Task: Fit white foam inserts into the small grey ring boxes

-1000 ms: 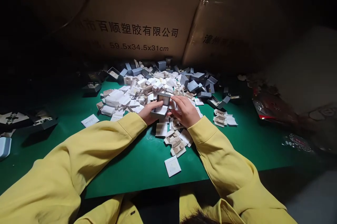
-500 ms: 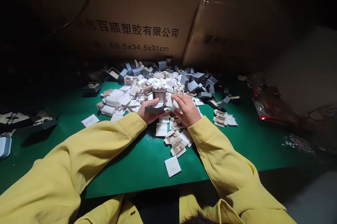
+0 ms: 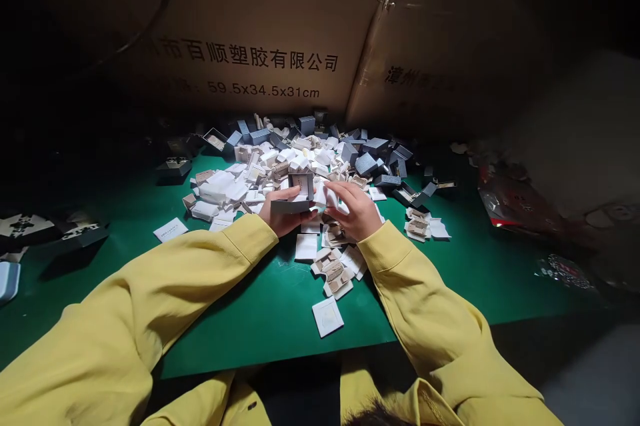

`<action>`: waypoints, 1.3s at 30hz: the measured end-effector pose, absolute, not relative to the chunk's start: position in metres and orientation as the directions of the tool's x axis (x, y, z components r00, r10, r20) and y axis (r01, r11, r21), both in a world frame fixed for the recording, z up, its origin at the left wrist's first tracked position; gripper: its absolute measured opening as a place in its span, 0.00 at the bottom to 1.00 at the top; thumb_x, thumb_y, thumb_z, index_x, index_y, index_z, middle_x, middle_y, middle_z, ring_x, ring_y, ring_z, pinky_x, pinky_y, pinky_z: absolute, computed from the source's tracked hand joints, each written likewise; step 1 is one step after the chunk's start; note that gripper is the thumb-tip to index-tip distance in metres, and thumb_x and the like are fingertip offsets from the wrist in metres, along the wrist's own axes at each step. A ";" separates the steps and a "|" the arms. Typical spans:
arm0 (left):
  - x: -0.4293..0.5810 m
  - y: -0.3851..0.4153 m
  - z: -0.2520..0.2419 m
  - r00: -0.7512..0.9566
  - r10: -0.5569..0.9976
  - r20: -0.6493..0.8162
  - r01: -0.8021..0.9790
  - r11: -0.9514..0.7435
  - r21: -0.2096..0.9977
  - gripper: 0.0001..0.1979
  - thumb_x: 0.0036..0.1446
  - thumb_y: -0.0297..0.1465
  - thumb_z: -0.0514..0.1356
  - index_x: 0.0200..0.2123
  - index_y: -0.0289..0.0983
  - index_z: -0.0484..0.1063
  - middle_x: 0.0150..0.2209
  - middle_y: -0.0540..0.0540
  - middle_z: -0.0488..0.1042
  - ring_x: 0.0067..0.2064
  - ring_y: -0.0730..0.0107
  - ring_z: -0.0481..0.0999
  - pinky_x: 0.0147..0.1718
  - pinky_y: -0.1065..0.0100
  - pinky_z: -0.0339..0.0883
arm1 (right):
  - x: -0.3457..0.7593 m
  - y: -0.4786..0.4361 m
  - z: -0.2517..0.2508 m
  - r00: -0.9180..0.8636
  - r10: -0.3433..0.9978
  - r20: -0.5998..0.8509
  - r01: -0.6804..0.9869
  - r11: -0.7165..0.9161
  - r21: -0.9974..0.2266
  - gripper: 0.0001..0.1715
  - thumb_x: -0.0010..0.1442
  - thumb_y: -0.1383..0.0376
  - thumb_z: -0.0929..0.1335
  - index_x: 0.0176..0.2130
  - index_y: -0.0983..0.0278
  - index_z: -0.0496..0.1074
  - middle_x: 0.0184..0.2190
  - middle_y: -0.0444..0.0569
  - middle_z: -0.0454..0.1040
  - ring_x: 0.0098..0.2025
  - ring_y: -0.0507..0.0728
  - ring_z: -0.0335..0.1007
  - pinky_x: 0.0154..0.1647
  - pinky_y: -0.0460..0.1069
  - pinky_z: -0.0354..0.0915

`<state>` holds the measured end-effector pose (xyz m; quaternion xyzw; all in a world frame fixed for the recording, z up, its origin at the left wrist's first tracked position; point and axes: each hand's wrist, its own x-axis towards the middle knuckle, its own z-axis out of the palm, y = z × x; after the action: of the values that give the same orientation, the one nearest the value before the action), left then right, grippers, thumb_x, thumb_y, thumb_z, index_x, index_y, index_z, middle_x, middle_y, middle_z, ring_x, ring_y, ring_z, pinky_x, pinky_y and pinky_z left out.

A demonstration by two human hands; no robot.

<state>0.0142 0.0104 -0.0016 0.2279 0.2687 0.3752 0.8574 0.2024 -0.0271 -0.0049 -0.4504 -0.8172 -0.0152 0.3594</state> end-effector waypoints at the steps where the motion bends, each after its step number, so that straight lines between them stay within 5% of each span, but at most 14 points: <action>1: 0.014 0.010 -0.002 0.585 0.759 -0.287 -0.508 0.619 0.599 0.12 0.50 0.31 0.57 0.37 0.30 0.72 0.33 0.42 0.75 0.32 0.65 0.74 0.31 0.64 0.70 | 0.202 -0.027 -0.004 -0.342 0.718 0.607 0.749 0.598 -0.285 0.24 0.57 0.62 0.66 0.54 0.62 0.64 0.47 0.52 0.70 0.48 0.59 0.65 0.49 0.55 0.65; 29: 0.014 0.007 0.002 0.605 0.743 -0.287 -0.465 0.621 0.631 0.13 0.49 0.31 0.58 0.38 0.32 0.73 0.34 0.43 0.76 0.34 0.64 0.75 0.33 0.63 0.71 | 0.192 -0.031 -0.004 -0.222 0.785 0.578 0.725 0.529 -0.440 0.25 0.54 0.62 0.67 0.51 0.63 0.67 0.44 0.53 0.73 0.46 0.59 0.67 0.46 0.55 0.67; 39: 0.019 0.005 0.003 0.407 0.864 -0.295 -0.457 0.473 0.754 0.14 0.52 0.33 0.56 0.41 0.31 0.67 0.36 0.39 0.76 0.33 0.64 0.77 0.20 0.72 0.70 | 0.195 -0.029 0.002 0.024 0.814 0.581 0.679 0.413 -0.607 0.21 0.49 0.65 0.66 0.46 0.63 0.69 0.41 0.52 0.73 0.42 0.58 0.69 0.41 0.54 0.71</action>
<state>0.0195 0.0050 0.0025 0.2947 0.3457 0.4205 0.7854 0.1953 -0.0293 0.0019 -0.5372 -0.6948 0.0712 0.4729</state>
